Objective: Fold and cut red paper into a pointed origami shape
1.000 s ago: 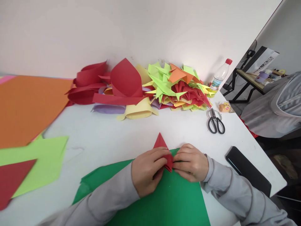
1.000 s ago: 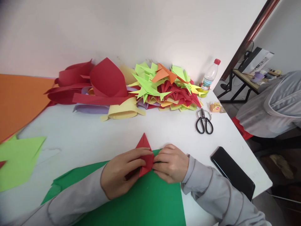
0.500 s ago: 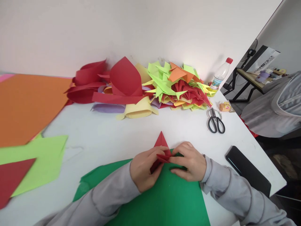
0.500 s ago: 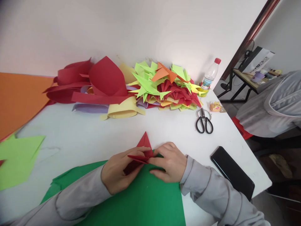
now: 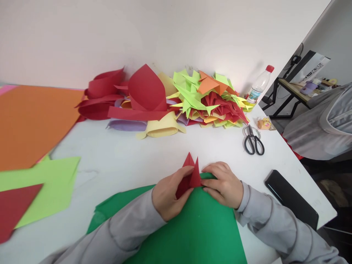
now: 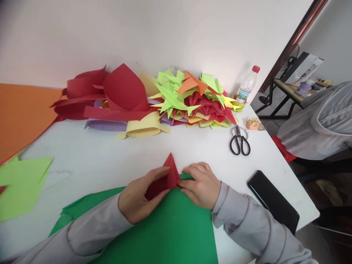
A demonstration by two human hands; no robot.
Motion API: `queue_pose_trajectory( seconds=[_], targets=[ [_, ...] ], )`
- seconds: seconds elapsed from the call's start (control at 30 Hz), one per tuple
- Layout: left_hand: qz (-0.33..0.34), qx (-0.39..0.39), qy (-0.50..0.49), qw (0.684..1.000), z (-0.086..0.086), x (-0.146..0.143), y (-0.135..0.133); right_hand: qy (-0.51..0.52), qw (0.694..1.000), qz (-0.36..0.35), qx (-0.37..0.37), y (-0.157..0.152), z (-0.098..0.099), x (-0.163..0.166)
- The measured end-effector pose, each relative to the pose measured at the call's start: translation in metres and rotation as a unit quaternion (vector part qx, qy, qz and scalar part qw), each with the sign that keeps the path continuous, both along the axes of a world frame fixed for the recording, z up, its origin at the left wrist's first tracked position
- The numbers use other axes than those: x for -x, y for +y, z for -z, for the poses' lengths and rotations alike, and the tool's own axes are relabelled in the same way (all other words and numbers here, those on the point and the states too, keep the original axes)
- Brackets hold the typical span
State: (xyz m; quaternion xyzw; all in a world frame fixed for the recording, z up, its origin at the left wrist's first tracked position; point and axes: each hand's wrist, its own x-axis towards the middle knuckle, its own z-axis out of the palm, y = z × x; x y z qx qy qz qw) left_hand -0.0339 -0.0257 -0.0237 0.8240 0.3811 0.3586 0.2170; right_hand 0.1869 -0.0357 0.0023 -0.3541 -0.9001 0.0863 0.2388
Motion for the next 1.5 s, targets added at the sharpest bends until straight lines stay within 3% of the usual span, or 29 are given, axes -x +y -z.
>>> queue_pose_trajectory(
  seconds=[0.17, 0.3, 0.47, 0.83, 1.1, 1.27, 1.5],
  targets=[
    [0.02, -0.034, 0.033, 0.999, 0.001, 0.006, 0.007, -0.084, 0.995, 0.001, -0.044, -0.001, -0.004, -0.005],
    [0.094, -0.064, 0.03, 0.993, 0.0, 0.013, 0.022, -0.096, 0.994, -0.005, -0.046, -0.005, -0.007, 0.0],
    [0.131, -0.155, 0.01, 0.979, -0.002, 0.013, 0.033, -0.092, 0.994, 0.021, -0.048, -0.011, -0.008, 0.007],
    [0.155, -0.125, -0.016, 0.98, 0.008, 0.017, 0.04, -0.082, 0.983, -0.03, -0.164, -0.007, -0.003, 0.003],
    [0.155, -0.12, -0.025, 0.98, 0.005, 0.016, 0.037, -0.09, 0.993, -0.029, -0.074, -0.004, -0.001, 0.0],
    [0.175, -0.125, -0.03, 0.976, 0.004, 0.015, 0.038, -0.146, 0.989, -0.02, -0.001, -0.005, -0.004, 0.001],
    [0.156, -0.126, -0.028, 0.979, 0.006, 0.016, 0.034, -0.159, 0.987, -0.006, 0.031, -0.005, 0.001, 0.002]
  ],
)
